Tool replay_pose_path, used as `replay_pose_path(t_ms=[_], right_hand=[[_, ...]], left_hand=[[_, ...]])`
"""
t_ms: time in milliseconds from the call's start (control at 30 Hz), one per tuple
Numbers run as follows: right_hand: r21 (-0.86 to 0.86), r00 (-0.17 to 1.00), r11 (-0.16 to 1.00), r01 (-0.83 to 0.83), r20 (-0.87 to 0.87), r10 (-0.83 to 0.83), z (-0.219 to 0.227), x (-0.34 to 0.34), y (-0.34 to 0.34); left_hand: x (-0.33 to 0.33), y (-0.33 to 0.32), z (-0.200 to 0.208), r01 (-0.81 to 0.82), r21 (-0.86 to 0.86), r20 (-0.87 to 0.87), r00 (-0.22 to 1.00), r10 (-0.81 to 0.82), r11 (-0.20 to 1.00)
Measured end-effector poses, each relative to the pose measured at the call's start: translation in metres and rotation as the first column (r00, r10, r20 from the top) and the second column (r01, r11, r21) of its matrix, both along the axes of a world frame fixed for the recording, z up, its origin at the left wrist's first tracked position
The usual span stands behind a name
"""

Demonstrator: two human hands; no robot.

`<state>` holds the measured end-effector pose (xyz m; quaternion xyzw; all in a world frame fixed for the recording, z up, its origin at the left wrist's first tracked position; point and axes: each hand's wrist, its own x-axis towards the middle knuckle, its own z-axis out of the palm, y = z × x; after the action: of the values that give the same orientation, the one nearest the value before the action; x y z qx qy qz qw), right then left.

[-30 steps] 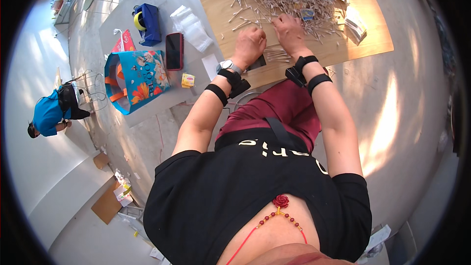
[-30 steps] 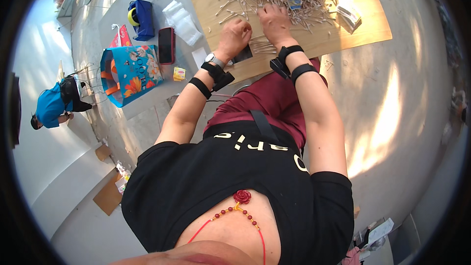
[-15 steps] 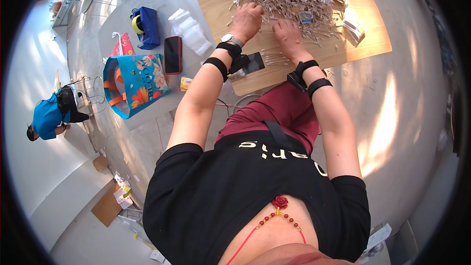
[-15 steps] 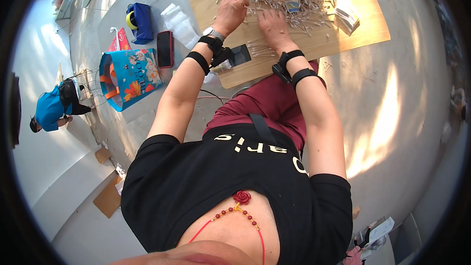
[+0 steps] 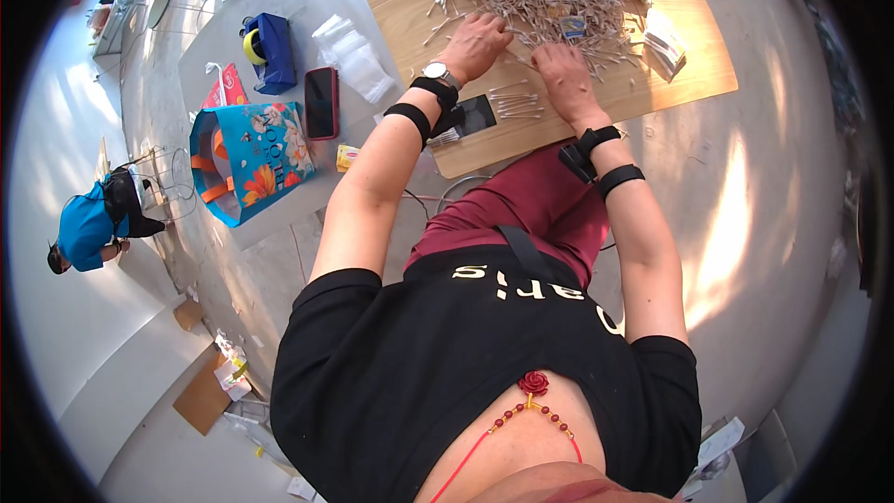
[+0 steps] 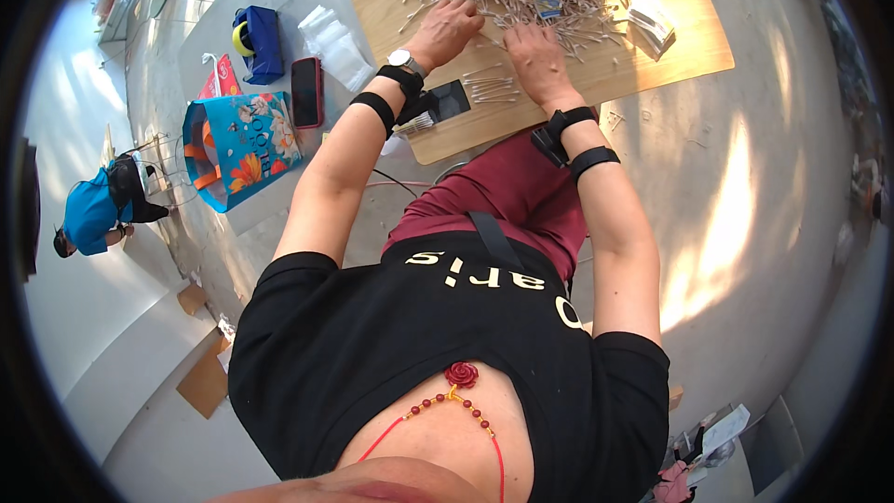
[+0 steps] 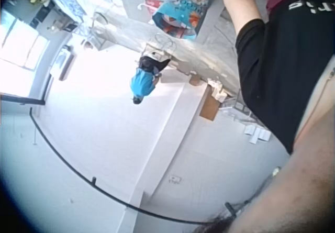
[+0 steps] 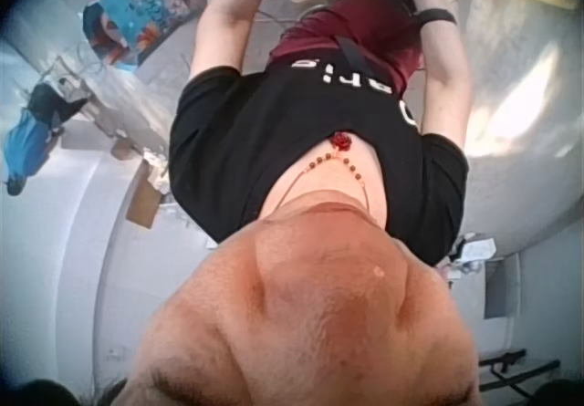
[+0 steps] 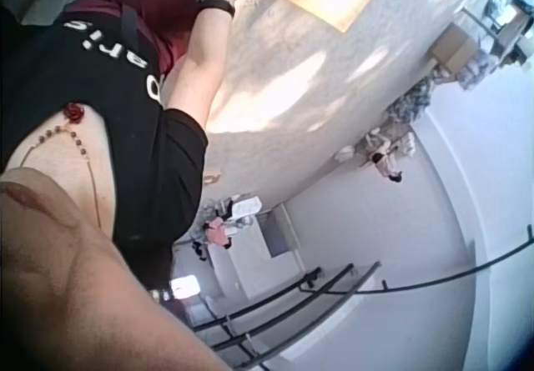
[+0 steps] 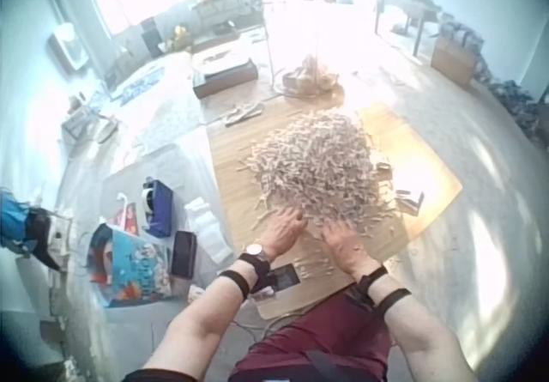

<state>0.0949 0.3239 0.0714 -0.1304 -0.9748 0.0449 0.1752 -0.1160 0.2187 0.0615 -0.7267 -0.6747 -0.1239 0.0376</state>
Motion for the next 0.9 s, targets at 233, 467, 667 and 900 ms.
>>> replay_pose_path(t_ms=[233, 467, 667, 900], right_hand=[[0.0, 0.998, 0.999, -0.048, -0.03, 0.048, -0.008, -0.004, -0.016], [-0.175, 0.997, 0.984, -0.021, -0.081, 0.007, -0.031, -0.006, -0.02], [-0.144, 0.998, 0.989, 0.017, -0.061, -0.026, -0.026, -0.009, -0.016], [-0.078, 0.997, 0.994, -0.07, -0.026, 0.069, -0.029, -0.01, -0.027]], left_hand=[[0.0, 0.002, -0.001, 0.017, -0.015, -0.102, 0.995, -0.018, 1.0], [-0.007, -0.014, 0.009, -0.326, 0.055, 0.469, 0.843, 0.264, 0.944], [0.0, -0.042, 0.013, -0.453, 0.052, 0.619, 0.714, 0.327, 0.89], [0.032, -0.057, 0.004, -0.408, -0.032, 0.46, 0.804, 0.376, 0.912]])
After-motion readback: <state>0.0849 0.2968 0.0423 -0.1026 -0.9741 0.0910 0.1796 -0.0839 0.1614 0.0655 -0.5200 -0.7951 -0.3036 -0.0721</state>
